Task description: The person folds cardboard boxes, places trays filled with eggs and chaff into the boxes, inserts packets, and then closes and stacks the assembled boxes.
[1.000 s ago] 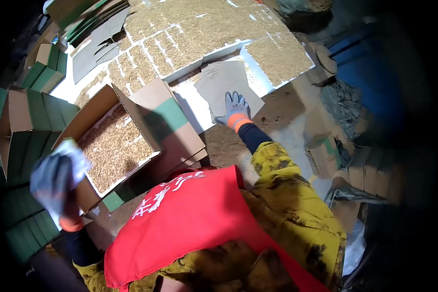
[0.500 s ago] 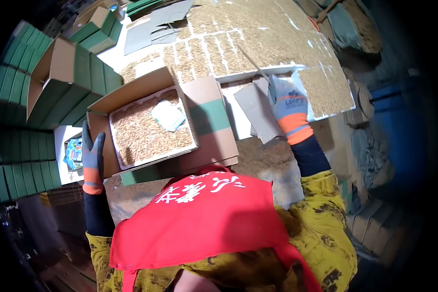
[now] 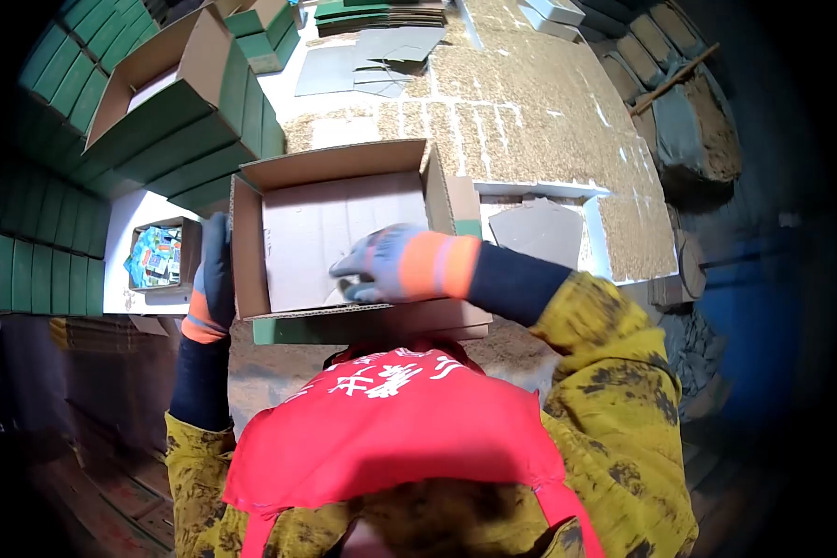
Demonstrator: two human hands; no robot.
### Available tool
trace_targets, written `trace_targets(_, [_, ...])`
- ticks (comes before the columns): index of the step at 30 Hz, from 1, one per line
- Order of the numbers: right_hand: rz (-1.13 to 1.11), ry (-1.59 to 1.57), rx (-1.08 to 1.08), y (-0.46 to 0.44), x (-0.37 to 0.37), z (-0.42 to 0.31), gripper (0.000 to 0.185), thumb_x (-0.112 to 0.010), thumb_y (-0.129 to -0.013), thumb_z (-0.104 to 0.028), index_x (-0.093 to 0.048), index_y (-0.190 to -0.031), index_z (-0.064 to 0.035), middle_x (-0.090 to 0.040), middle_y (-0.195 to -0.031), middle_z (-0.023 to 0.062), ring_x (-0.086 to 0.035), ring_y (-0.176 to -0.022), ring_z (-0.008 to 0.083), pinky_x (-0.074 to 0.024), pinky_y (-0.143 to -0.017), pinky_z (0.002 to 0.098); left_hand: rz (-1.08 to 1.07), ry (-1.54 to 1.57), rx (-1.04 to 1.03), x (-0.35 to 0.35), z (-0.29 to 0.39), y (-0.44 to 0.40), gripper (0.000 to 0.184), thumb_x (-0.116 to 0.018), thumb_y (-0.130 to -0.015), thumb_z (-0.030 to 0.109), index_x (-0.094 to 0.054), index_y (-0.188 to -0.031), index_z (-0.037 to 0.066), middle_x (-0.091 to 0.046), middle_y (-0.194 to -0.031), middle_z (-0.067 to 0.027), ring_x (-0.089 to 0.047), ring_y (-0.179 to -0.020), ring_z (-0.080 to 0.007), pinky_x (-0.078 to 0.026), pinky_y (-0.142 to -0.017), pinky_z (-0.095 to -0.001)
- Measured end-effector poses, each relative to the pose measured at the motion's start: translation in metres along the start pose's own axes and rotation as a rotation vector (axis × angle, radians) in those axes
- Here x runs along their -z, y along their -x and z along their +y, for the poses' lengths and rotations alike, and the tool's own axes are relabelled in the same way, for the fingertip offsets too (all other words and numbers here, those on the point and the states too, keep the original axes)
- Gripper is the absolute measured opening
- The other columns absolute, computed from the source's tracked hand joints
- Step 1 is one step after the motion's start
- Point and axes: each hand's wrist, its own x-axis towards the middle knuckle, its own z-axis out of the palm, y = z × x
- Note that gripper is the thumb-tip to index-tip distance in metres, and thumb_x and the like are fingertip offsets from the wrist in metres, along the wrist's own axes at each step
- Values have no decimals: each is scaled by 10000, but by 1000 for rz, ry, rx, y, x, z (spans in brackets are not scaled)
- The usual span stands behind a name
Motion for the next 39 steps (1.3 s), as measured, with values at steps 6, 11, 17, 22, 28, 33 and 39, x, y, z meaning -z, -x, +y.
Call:
trace_targets(6, [801,-1009,-411,85,35,45,462,-496,-920,-144,-418,-1354,-5,-529,-1247,145,-581,-1035,180,-484,-862,286,-227,-7,5,16,-41,4,491,-351,-1005,348,-399,-1360,12,-491,-1318,-108,-472,-1181,-176,-382,-989,-285])
trace_targets(11, [710,-957,-593,32,-98,89,845,-777,-739,-311,-340,-1389,3,-473,-1313,160,-520,-1126,220,-425,-952,315,-335,-112,229,26,-87,-6,617,-405,-964,493,-413,-1350,12,-515,-1278,-111,-461,-1161,-172,-365,-995,-286])
trace_targets(17, [865,-804,-576,21,-89,64,781,-805,-689,-360,-453,-1283,6,-577,-1199,141,-548,-1094,211,-425,-951,316,-427,-354,145,21,-53,-10,607,-386,-971,487,-415,-1346,10,-519,-1278,-133,-473,-1147,-195,-366,-991,-286])
trace_targets(22, [812,-807,-544,32,-75,53,802,-796,-701,-387,-452,-1280,48,-573,-1193,178,-550,-1090,239,-423,-954,337,-327,-493,473,-29,-30,-18,563,-541,-891,507,-559,-1232,59,-638,-1028,-112,-592,-892,-203,-457,-818,-319])
trace_targets(28, [809,-1242,-313,51,-95,66,679,-717,-812,-190,-366,-1351,26,-553,-1204,116,-537,-1085,172,-451,-916,311,-144,65,208,-41,-26,7,605,-741,-785,146,-441,-1285,-15,-589,-1138,-150,-547,-1077,-202,-409,-984,-312])
trace_targets(33, [1027,-1548,-340,56,-85,68,544,-587,-858,-108,-385,-1360,-51,-536,-1216,95,-532,-1105,186,-465,-930,326,5,-130,38,-49,18,-22,1003,-848,-630,314,-296,-1406,0,-448,-1326,-157,-461,-1192,-243,-384,-1008,-345])
trace_targets(39, [1159,-1870,120,7,27,81,401,-586,-887,-181,-496,-1254,-44,-579,-1151,60,-571,-1023,183,-460,-917,313,730,-87,-601,66,35,-125,386,-490,-960,234,-448,-1291,40,-492,-1216,-80,-477,-1135,-195,-371,-1004,-305])
